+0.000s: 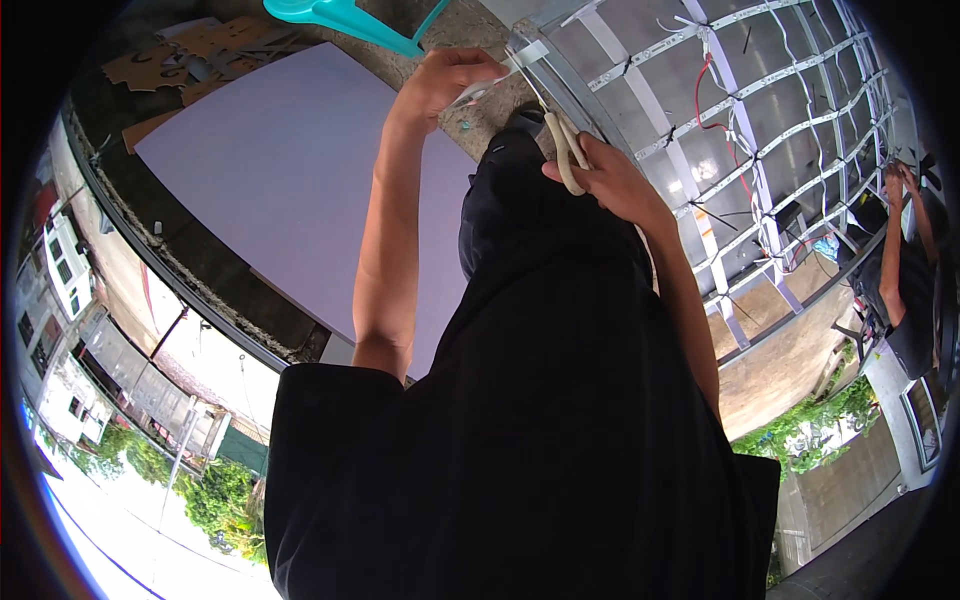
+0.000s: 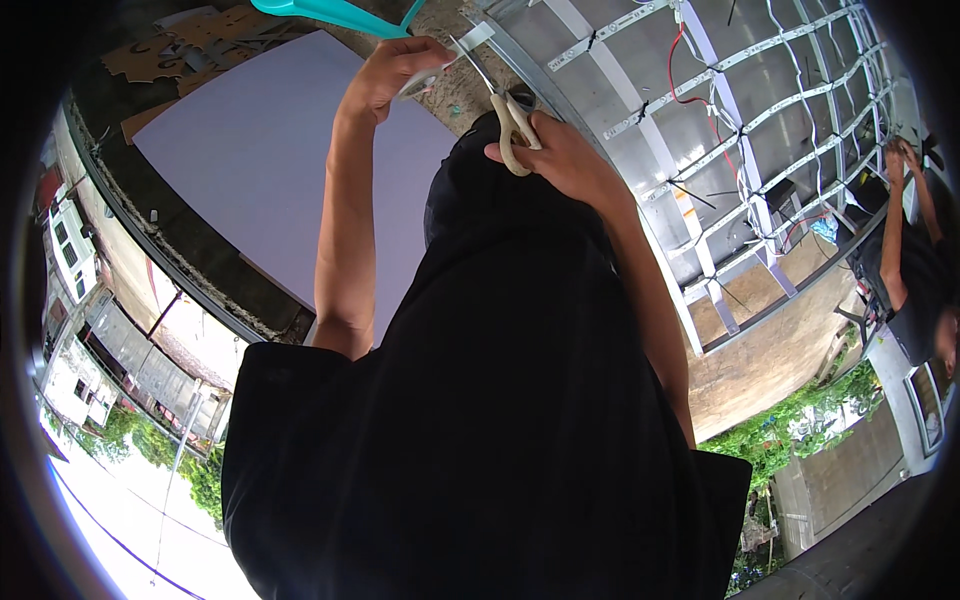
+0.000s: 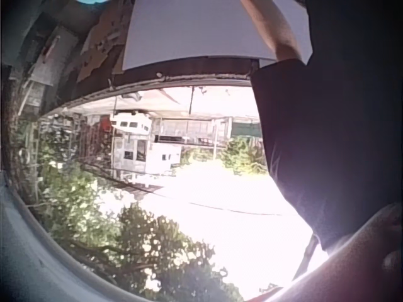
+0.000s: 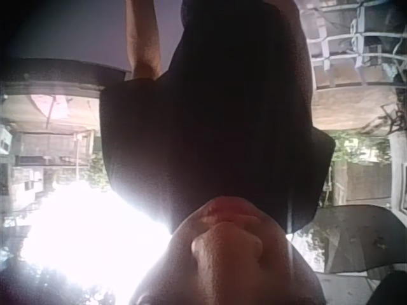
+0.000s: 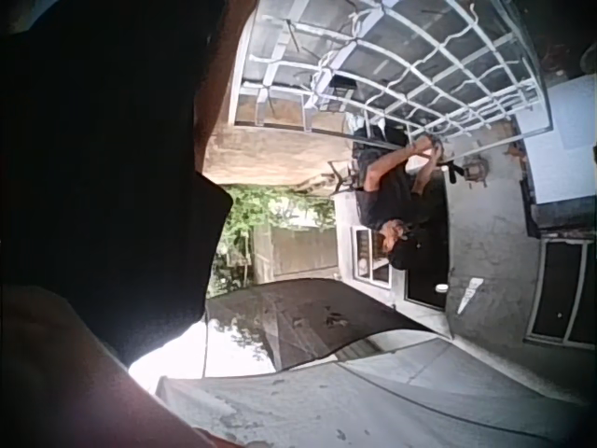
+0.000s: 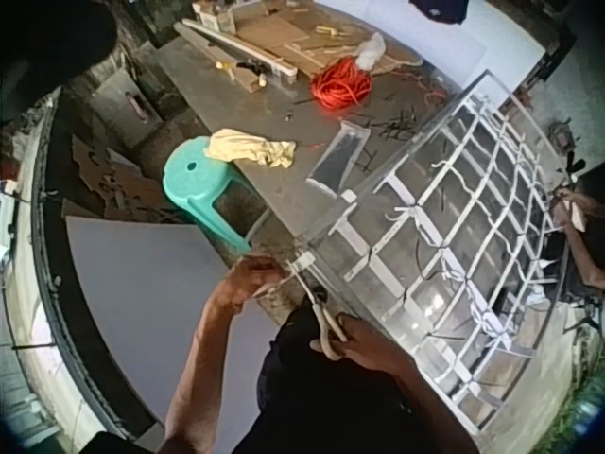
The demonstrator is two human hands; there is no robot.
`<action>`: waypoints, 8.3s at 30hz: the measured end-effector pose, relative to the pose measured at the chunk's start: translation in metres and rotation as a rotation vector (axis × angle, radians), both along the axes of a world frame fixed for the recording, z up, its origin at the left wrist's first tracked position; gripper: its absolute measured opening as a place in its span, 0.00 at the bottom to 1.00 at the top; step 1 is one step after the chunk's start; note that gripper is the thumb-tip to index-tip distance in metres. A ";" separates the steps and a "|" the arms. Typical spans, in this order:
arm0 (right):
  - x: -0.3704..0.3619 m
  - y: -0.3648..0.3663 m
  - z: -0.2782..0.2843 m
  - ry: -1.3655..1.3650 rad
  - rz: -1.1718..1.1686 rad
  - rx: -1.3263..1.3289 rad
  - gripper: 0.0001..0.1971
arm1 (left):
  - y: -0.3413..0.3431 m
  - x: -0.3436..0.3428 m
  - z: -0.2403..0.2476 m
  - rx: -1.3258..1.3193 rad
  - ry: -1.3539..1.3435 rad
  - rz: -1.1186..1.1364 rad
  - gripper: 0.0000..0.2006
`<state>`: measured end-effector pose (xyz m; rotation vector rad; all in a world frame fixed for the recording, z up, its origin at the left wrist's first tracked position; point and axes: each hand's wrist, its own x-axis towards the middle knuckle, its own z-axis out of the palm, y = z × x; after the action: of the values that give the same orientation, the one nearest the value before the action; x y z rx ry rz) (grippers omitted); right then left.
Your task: Assembling and wiring a metal sign frame with LED strips and cable ties.
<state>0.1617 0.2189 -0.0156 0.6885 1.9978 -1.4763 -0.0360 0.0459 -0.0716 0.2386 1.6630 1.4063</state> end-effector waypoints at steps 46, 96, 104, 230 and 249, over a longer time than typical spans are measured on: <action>0.085 0.017 0.041 0.134 -0.249 0.073 0.27 | 0.029 0.071 0.007 0.253 -0.062 0.240 0.04; 0.407 -0.018 -0.047 -0.242 -1.253 1.236 0.25 | 0.039 0.053 -0.022 0.186 -0.099 0.392 0.12; 0.421 -0.033 -0.037 -0.302 -1.308 1.072 0.30 | 0.027 0.041 -0.032 0.322 -0.088 0.467 0.05; 0.288 0.214 -0.112 0.676 -2.540 -0.445 0.17 | 0.488 0.407 -0.014 0.441 1.016 -1.677 0.05; 0.284 0.220 -0.124 0.668 -2.612 -0.577 0.07 | 0.486 0.409 -0.013 0.370 0.991 -1.680 0.05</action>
<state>0.4457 0.4387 -0.1396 -1.2918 0.3347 1.3488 0.3730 0.5320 -0.0851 2.1719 1.0383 0.1349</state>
